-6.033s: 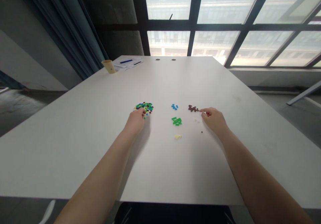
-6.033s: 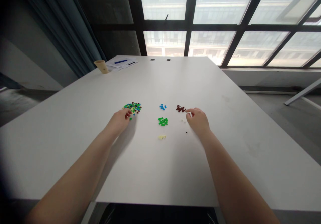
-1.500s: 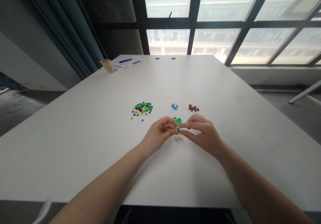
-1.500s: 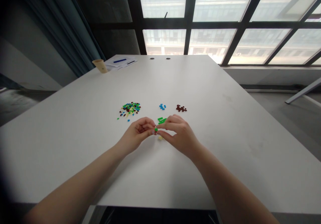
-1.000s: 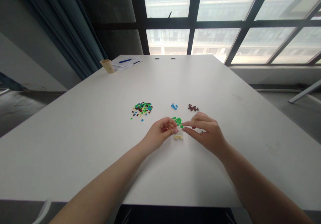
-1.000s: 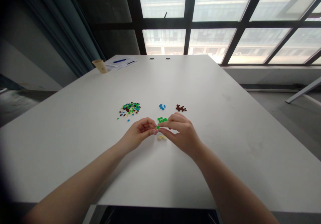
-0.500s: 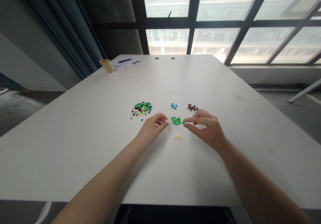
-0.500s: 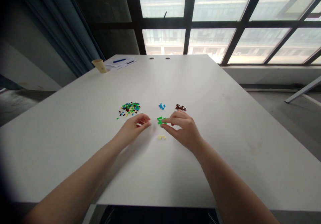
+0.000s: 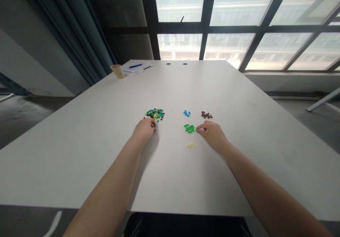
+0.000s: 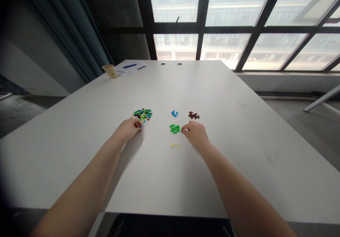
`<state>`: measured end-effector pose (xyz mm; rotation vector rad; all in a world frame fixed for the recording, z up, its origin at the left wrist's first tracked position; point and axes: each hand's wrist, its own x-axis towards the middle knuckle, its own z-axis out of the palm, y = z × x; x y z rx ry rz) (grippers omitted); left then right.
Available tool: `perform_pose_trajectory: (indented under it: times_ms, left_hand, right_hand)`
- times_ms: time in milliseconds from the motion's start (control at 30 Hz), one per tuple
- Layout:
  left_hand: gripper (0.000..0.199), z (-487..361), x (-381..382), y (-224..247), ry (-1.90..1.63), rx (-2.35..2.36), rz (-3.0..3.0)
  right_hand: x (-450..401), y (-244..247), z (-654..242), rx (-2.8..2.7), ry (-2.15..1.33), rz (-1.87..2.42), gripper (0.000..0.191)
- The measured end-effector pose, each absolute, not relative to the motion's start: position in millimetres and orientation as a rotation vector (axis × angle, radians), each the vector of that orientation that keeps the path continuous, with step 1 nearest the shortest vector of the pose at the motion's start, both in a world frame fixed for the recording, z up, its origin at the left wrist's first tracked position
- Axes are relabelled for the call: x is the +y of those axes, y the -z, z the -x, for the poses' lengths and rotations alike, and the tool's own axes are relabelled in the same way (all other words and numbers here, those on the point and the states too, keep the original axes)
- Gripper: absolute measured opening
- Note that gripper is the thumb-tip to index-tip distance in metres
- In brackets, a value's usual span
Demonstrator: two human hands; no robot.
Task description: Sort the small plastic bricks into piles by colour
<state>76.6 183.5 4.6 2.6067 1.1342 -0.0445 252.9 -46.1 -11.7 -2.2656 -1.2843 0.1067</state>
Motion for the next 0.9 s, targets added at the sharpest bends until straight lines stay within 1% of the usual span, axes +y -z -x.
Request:
perform_pose_trajectory:
  times_ms: [300, 467, 600, 733, 833, 900]
  left_hand:
    - [0.015, -77, 176, -10, -0.06, 1.079, -2.605]
    - [0.016, -82, 154, -26, -0.299, 0.868, -2.468]
    - [0.016, -86, 117, -40, -0.496, 0.563, -2.258]
    - [0.015, -87, 84, -41, -0.547, 0.275, -2.084]
    - [0.017, -87, 73, -36, -0.563, 0.207, -1.958]
    - [0.022, -87, 72, -33, -0.55, 0.219, -1.874]
  right_hand:
    - [-43, 8, -252, -1.298, 0.042, 2.257, 0.018]
    - [-57, -6, -256, -1.195, 0.108, 2.192, 0.019]
    - [-63, -21, -247, -1.208, 0.142, 2.055, 0.019]
    - [-64, -34, -227, -1.33, 0.075, 1.806, 0.015]
    - [-64, -39, -216, -1.433, 0.047, 1.658, 0.011]
    - [-64, -39, -212, -1.484, 0.039, 1.603, 0.012]
